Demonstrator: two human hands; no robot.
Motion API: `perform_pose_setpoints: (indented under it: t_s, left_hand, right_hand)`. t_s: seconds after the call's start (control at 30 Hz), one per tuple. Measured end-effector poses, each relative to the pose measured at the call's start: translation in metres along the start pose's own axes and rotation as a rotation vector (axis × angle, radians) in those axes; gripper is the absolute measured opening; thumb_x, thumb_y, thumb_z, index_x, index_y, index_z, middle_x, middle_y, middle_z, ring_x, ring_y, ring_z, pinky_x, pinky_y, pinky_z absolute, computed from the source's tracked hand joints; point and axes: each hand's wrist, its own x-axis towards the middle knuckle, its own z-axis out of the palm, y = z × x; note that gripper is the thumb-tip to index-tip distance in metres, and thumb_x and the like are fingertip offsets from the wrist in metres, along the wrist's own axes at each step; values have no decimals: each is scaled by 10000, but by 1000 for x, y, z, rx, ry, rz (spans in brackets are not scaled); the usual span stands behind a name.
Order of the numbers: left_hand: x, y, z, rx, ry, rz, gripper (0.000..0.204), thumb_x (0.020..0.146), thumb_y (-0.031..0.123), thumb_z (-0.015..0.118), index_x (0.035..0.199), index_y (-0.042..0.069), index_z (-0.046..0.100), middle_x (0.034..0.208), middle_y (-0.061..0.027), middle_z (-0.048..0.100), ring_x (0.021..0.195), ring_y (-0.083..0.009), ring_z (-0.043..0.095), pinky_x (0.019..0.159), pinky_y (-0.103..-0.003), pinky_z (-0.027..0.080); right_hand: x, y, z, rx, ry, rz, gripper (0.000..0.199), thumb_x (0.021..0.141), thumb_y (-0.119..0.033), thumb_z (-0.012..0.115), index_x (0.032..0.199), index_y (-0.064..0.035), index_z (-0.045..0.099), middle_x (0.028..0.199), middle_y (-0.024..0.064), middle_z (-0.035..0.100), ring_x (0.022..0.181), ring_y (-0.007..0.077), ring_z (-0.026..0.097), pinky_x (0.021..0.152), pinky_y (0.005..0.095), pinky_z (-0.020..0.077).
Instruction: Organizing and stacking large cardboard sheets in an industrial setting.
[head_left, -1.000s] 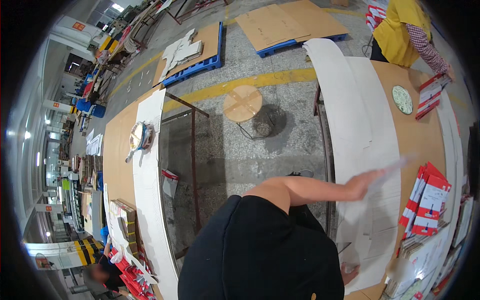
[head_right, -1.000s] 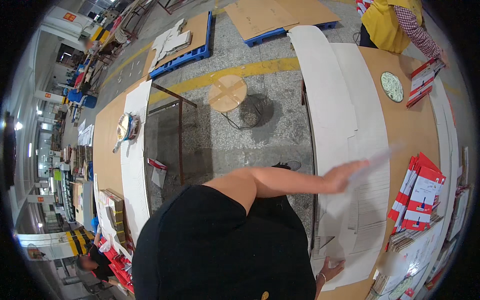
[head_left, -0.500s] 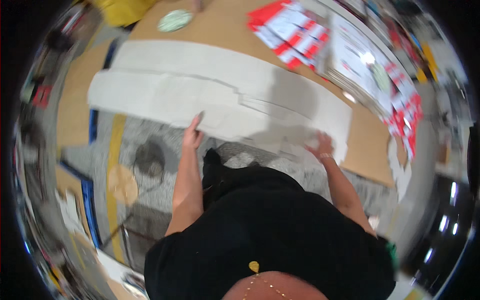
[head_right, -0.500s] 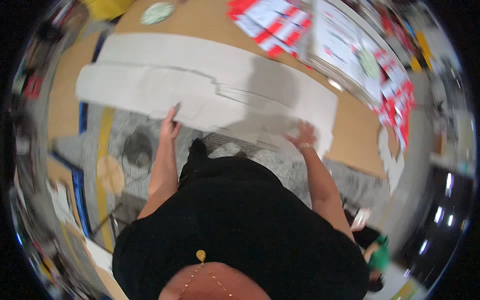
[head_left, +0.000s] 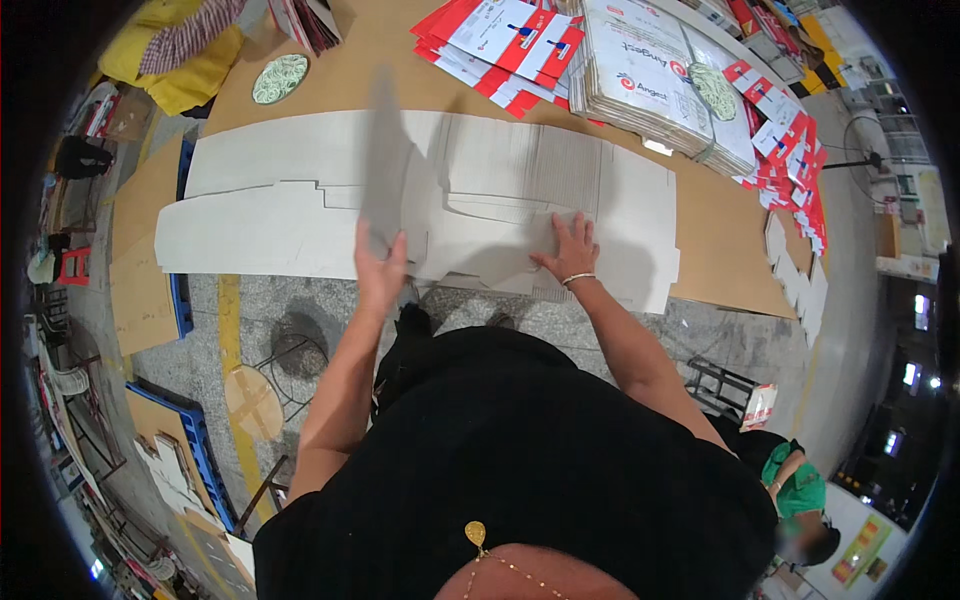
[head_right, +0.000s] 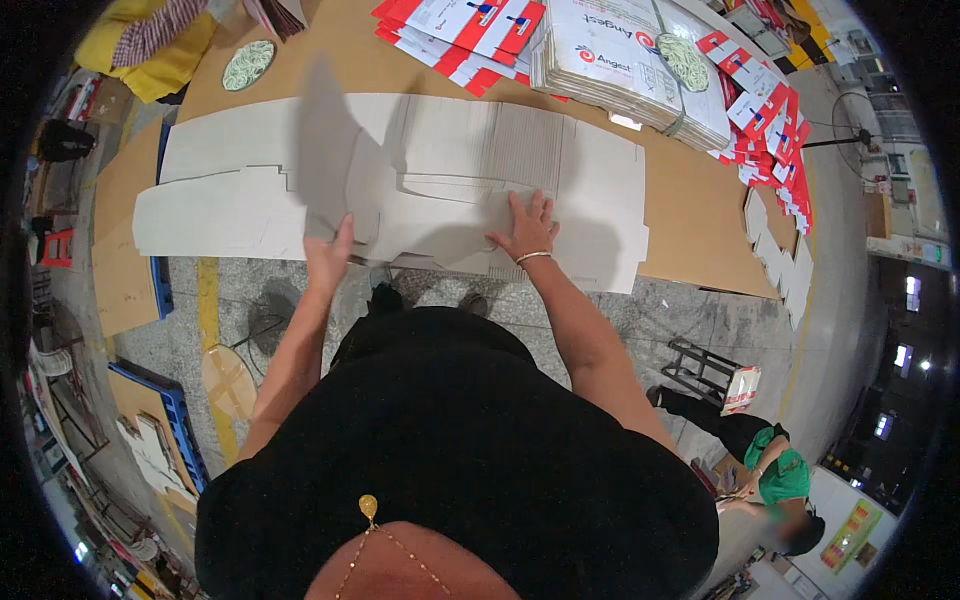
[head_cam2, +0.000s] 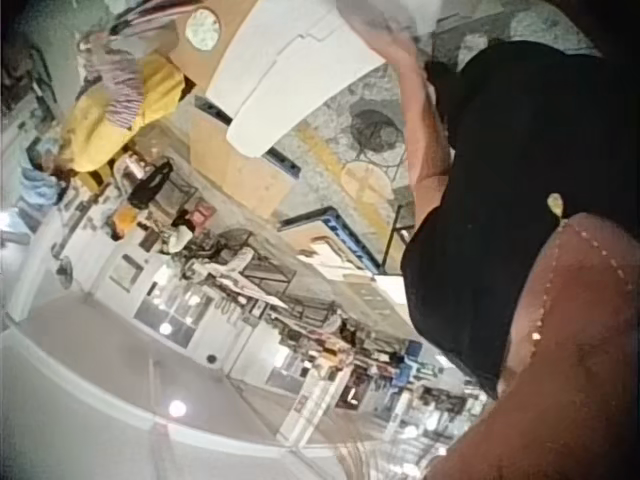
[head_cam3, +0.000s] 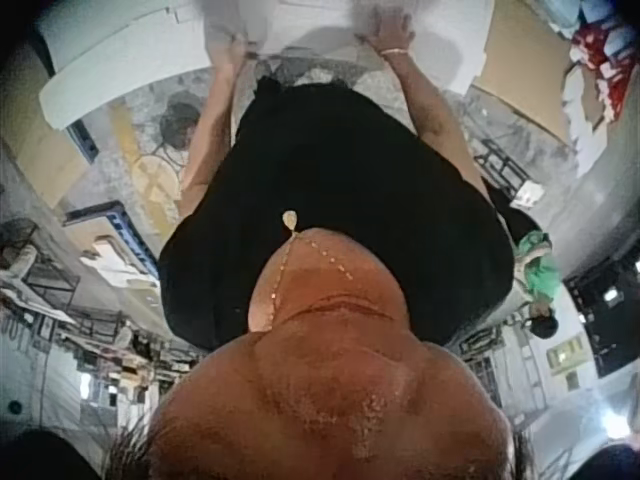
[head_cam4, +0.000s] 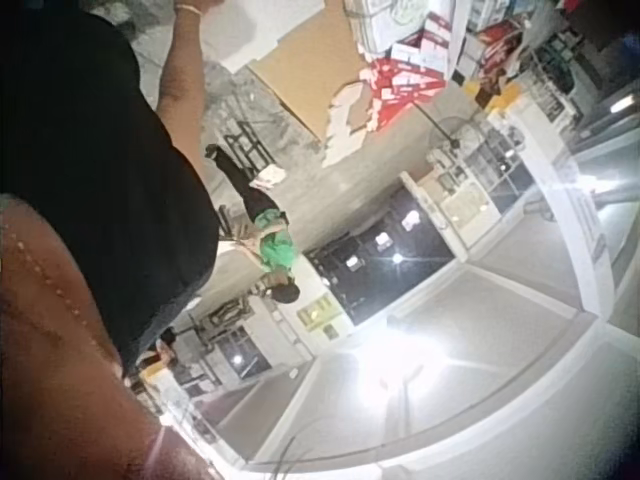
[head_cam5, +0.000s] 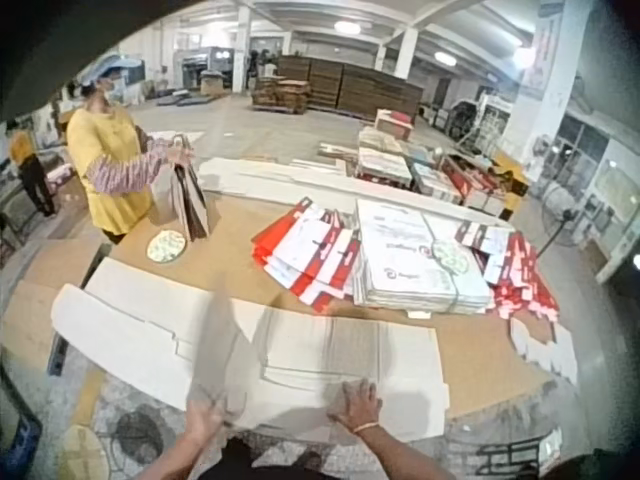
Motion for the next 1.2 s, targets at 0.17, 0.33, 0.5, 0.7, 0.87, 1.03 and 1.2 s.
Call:
perform_pose_setpoints:
  t_s: [0.17, 0.33, 0.5, 0.7, 0.87, 1.03, 1.2]
  left_hand:
    - [-7, -51, -39, -1197, 75, -764, 477, 811, 149, 619, 1202, -57, 439, 1141, -117, 535, 1028, -234, 524, 868, -329, 418]
    - [-9, -106, -18, -616, 207, -604, 477, 817, 167, 610, 1203, -52, 437, 1151, -139, 531, 1008, -249, 527, 860, -334, 413]
    - [8, 3, 6, 31, 22, 43, 529, 783, 21, 520, 1277, -28, 335, 1218, -220, 453, 1098, -326, 471, 929, -345, 366]
    - [-3, -20, -21, -472, -10, -203, 477, 792, 73, 595, 1240, 51, 433, 1174, -107, 516, 1087, -265, 492, 908, -355, 393]
    - [-15, -111, -29, -1334, 153, -862, 443, 772, 233, 693, 1164, 119, 520, 1041, 0, 588, 868, -164, 568, 699, -298, 452]
    - [-15, -120, -15, -1201, 195, -969, 417, 768, 271, 695, 1116, 103, 539, 961, 22, 604, 775, -119, 579, 536, -235, 409]
    - [-24, -134, -26, -1197, 95, -1029, 425, 779, 261, 683, 1139, 99, 527, 1007, 6, 603, 865, -139, 592, 632, -264, 471]
  right_hand:
    - [-2, 0, -3, -12, -6, 31, 900, 575, -552, 716, 1340, -295, 317, 1443, 172, 127, 1318, 413, 103, 941, 617, 250]
    - [3, -4, -6, 28, -47, 30, 911, 578, -545, 724, 1346, -303, 297, 1449, 157, 103, 1319, 418, 86, 952, 643, 223]
    - [-1, 26, 1, -2, -16, 35, 918, 564, -555, 726, 1339, -300, 305, 1445, 167, 122, 1313, 421, 110, 929, 634, 267]
    - [2, 24, -3, -32, -12, -4, 923, 570, -541, 730, 1344, -287, 296, 1431, 194, 143, 1300, 434, 145, 923, 626, 289]
    - [6, 16, -15, -60, -61, -26, 863, 606, -552, 704, 1323, -249, 331, 1417, 202, 177, 1289, 433, 181, 936, 601, 297]
    - [78, 26, -13, 129, 81, 47, 708, 643, -570, 666, 1169, -130, 495, 1239, 214, 422, 1172, 359, 385, 898, 503, 384]
    - [179, -28, -35, 114, 240, 380, 732, 626, -571, 675, 1193, -151, 480, 1161, 160, 478, 1078, 327, 468, 841, 462, 429]
